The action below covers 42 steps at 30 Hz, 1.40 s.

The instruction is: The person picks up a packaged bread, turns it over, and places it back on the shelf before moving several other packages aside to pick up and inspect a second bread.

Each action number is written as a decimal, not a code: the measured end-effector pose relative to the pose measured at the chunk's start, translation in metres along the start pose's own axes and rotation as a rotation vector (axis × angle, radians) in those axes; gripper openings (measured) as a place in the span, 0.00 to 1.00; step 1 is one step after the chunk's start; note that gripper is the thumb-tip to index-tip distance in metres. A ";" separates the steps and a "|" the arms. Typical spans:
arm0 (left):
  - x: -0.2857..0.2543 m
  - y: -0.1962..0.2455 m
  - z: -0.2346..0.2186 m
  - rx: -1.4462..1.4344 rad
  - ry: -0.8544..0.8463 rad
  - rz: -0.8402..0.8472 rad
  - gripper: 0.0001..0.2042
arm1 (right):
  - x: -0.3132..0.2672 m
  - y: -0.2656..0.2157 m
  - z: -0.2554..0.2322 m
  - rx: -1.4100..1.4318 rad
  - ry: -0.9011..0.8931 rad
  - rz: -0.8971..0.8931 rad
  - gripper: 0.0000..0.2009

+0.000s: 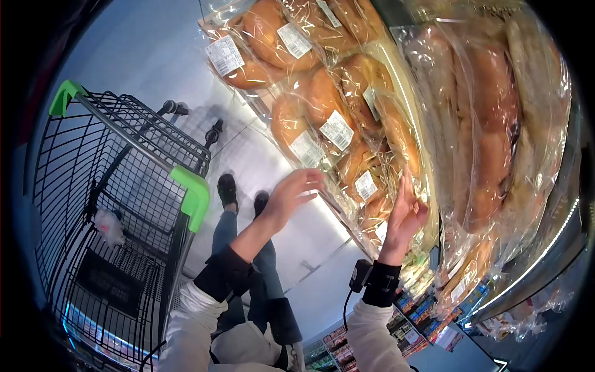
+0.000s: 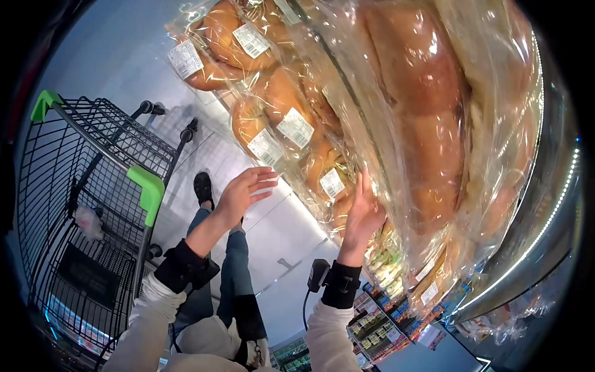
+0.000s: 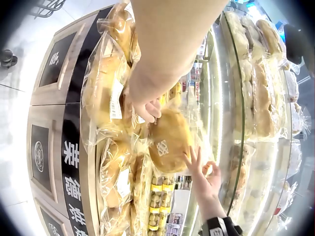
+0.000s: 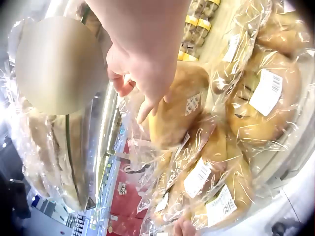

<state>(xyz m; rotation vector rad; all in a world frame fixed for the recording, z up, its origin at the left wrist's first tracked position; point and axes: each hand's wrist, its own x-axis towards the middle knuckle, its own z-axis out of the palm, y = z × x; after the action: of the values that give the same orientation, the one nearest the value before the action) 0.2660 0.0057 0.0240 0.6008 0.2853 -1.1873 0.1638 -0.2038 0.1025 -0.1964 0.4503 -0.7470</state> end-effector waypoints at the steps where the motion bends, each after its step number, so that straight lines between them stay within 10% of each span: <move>1: 0.003 -0.003 -0.003 0.025 -0.023 0.003 0.18 | -0.017 0.004 0.005 0.074 0.041 0.020 0.29; 2: 0.004 -0.006 -0.007 0.020 -0.063 0.017 0.19 | -0.026 0.002 0.006 0.152 0.071 0.047 0.27; 3: 0.004 -0.007 -0.006 0.013 -0.053 0.000 0.20 | -0.033 -0.002 -0.001 -0.496 -0.044 -0.024 0.28; 10: 0.007 -0.018 0.015 -0.149 -0.124 -0.142 0.26 | -0.105 -0.014 -0.020 -0.336 0.002 -0.069 0.22; 16: 0.025 -0.043 0.036 -0.438 -0.285 -0.365 0.30 | -0.140 -0.027 -0.002 -0.797 -0.188 0.125 0.09; 26: -0.038 -0.046 0.030 -0.515 0.012 -0.302 0.29 | -0.201 -0.055 0.042 -1.533 -0.545 0.617 0.03; 36: -0.079 -0.044 0.010 -0.446 0.027 -0.211 0.28 | -0.210 -0.064 0.027 -0.990 -0.319 0.867 0.07; 42: -0.091 -0.041 0.007 -0.405 0.039 -0.157 0.28 | -0.196 -0.051 0.002 -1.102 0.060 0.622 0.38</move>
<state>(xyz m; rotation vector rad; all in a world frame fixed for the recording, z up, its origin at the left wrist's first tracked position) 0.1940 0.0627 0.0646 0.2500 0.5986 -1.2245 0.0075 -0.1050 0.1842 -1.0114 0.8967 0.1744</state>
